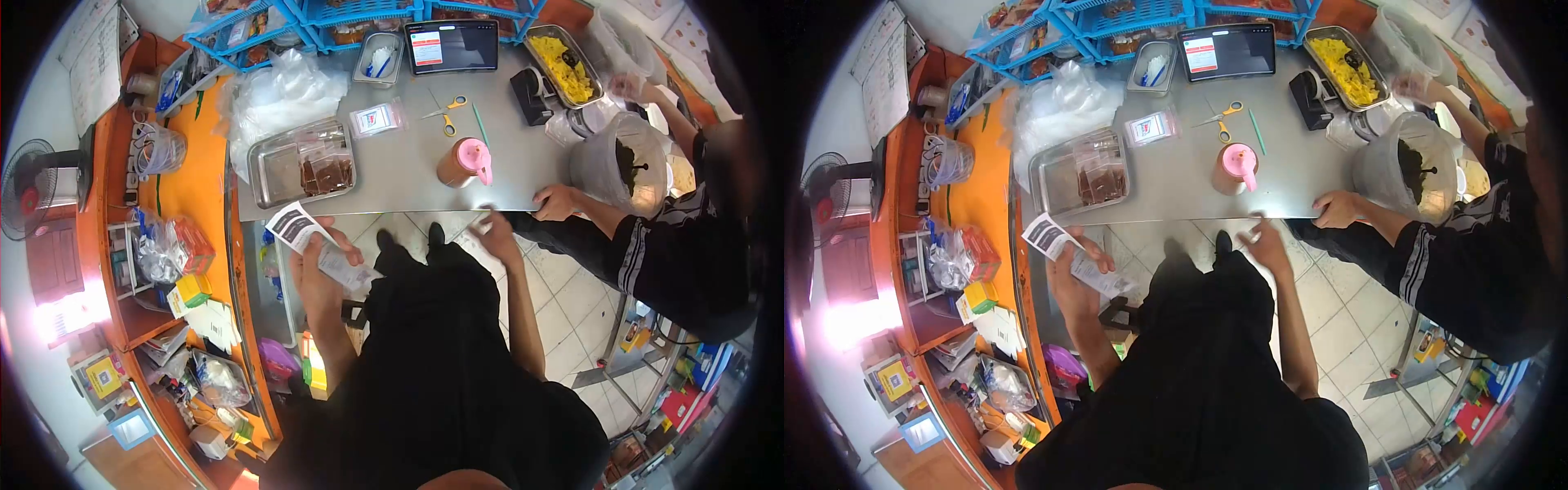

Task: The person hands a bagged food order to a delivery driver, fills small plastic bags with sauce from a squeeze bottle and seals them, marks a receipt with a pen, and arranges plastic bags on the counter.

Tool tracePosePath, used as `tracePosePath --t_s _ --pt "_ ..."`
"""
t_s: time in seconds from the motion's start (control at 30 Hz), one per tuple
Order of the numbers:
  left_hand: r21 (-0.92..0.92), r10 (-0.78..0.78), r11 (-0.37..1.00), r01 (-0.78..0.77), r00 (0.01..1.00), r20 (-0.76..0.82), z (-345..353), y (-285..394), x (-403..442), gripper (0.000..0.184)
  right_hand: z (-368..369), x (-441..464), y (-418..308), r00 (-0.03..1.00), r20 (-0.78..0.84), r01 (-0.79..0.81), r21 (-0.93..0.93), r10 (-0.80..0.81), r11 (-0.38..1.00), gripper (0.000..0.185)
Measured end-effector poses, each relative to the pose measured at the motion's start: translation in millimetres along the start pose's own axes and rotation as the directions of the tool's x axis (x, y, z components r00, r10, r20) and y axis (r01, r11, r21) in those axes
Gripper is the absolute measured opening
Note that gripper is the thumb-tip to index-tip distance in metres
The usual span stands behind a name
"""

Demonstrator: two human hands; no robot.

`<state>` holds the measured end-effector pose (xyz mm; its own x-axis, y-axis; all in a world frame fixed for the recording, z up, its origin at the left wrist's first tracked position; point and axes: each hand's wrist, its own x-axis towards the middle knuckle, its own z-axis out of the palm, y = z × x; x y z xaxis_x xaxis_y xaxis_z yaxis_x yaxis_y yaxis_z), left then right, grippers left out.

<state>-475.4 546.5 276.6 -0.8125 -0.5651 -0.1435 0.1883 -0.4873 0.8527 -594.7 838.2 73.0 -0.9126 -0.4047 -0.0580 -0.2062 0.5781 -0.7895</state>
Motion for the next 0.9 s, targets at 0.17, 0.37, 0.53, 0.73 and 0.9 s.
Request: tracePosePath --t_s 0.17,0.37,0.53,0.73,0.9 --pt "0.097 -0.093 0.991 0.093 0.996 0.004 -7.4 2.3 9.7 0.033 14.5 73.4 18.6 0.991 -0.010 -0.117 0.434 0.134 0.894 0.082" --pt "0.158 -0.209 0.967 0.199 0.977 0.051 -2.6 7.6 34.1 0.036 101.5 140.0 -17.3 0.991 -0.068 0.131 0.390 -0.114 0.911 0.071" --pt "0.117 -0.159 0.983 0.143 0.977 0.143 6.5 11.0 63.2 0.042 114.5 171.2 -32.2 0.989 0.118 -0.116 0.264 0.087 0.958 0.055" --pt "0.319 -0.424 0.877 0.359 0.891 0.162 -5.7 1.4 79.0 0.031 71.4 202.4 35.2 0.778 -0.627 -0.292 -0.318 0.030 0.902 0.033" --pt "0.588 -0.548 0.762 0.272 0.754 0.362 23.1 -46.3 103.0 0.025 48.2 223.6 64.4 0.847 -0.531 -0.279 -0.462 -0.011 0.842 0.031"
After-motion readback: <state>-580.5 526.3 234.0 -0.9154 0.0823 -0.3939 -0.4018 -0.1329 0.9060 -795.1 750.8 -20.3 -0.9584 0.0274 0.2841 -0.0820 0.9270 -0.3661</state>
